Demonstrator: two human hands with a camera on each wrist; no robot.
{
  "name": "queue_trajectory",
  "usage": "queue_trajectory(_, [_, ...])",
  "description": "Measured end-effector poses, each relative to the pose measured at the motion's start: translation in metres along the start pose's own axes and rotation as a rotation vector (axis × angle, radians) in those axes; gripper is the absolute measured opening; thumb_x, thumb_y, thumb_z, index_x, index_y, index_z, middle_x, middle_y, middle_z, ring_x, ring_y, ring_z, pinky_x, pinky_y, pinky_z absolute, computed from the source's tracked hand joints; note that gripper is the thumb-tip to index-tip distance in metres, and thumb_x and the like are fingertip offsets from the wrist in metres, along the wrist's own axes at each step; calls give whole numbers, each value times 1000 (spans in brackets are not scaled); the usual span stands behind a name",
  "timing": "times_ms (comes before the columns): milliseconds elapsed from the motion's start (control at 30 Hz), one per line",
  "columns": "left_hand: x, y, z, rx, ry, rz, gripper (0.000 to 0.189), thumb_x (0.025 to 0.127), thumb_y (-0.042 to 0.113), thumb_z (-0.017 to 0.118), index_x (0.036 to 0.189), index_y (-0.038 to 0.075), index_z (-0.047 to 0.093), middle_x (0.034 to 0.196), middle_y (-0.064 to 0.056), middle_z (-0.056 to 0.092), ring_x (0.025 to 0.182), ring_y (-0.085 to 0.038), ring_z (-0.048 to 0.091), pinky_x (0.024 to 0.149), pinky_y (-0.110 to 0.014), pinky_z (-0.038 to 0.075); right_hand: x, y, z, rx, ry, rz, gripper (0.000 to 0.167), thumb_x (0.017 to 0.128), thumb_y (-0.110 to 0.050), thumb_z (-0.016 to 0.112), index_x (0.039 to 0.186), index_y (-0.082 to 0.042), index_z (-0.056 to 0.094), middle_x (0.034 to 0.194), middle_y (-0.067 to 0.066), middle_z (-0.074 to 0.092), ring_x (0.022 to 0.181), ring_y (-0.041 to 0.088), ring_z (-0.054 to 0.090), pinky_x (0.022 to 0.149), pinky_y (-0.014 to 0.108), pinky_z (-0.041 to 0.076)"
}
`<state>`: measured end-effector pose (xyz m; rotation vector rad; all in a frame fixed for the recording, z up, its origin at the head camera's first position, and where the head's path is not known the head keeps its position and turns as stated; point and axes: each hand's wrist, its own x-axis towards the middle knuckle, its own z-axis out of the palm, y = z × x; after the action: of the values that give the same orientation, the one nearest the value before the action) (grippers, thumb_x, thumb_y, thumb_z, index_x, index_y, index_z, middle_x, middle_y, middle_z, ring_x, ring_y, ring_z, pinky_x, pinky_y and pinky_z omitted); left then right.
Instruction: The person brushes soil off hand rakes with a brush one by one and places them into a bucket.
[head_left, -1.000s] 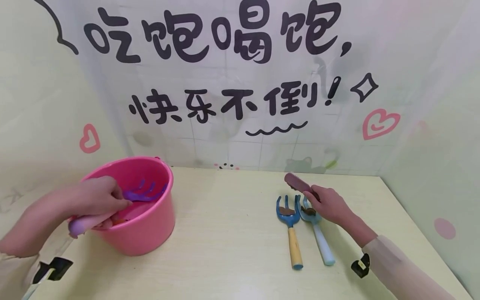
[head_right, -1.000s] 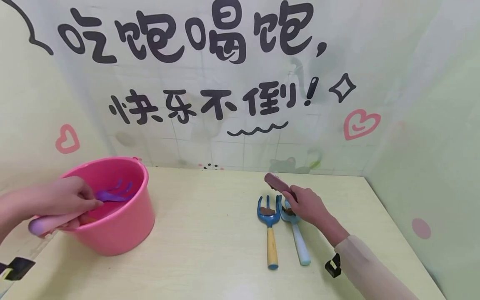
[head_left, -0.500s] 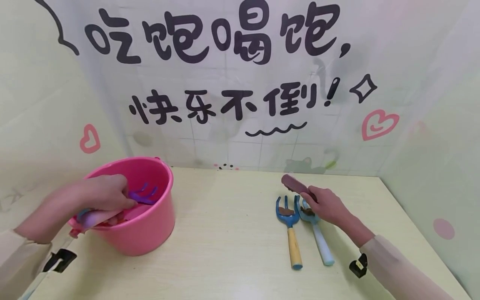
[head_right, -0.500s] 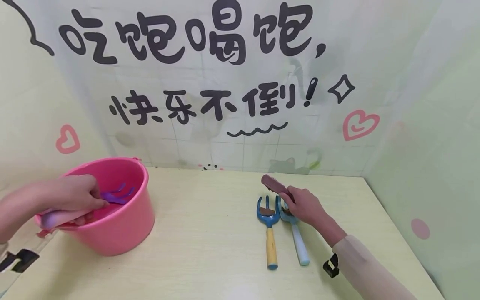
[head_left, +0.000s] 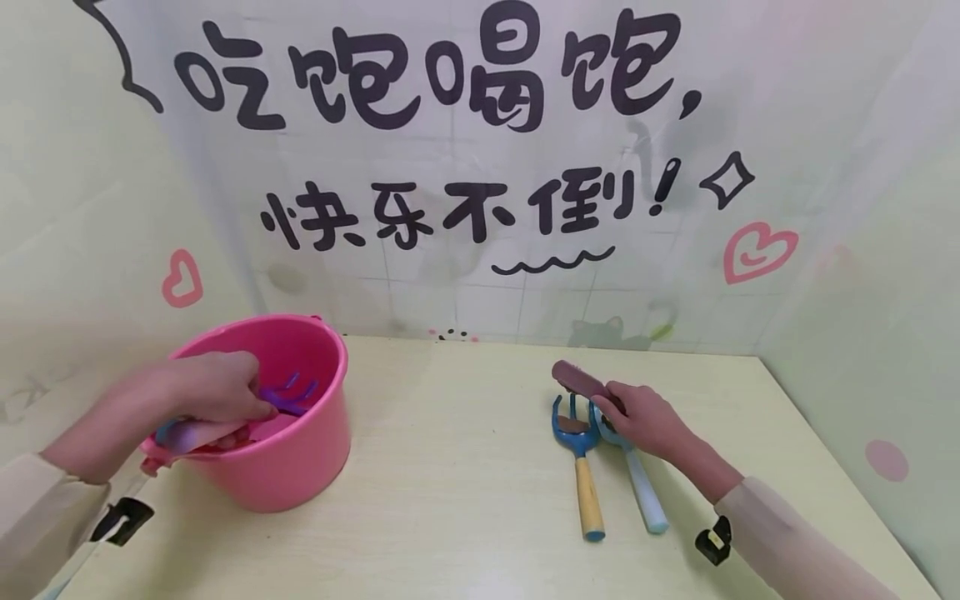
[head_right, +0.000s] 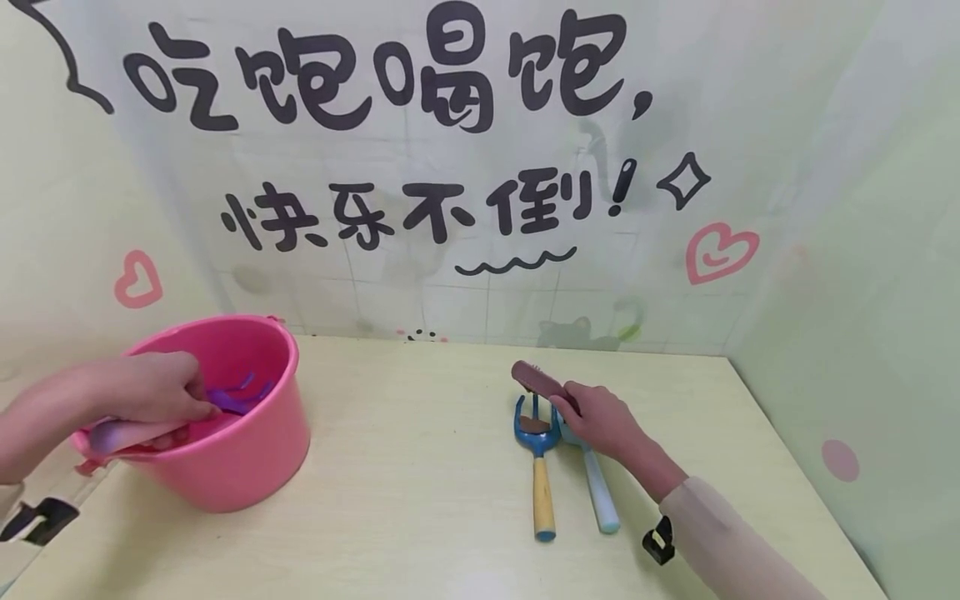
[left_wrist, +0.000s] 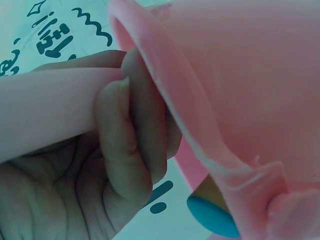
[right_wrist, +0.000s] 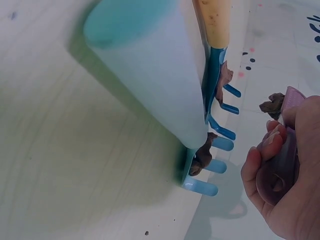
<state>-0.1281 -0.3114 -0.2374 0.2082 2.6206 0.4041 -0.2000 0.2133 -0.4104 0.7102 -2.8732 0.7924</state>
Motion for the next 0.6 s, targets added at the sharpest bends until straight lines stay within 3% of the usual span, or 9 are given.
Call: queue_trajectory(600, [2,5,-2,13,-40,-9,27,84,19,81,81,5,58,62,-4,61,52,-17,62,60,-32,55,-1,-6,9,27,15,-71,30,104,-27,61,78,-17,51,59,-10,38,49,6,37,48,25,32])
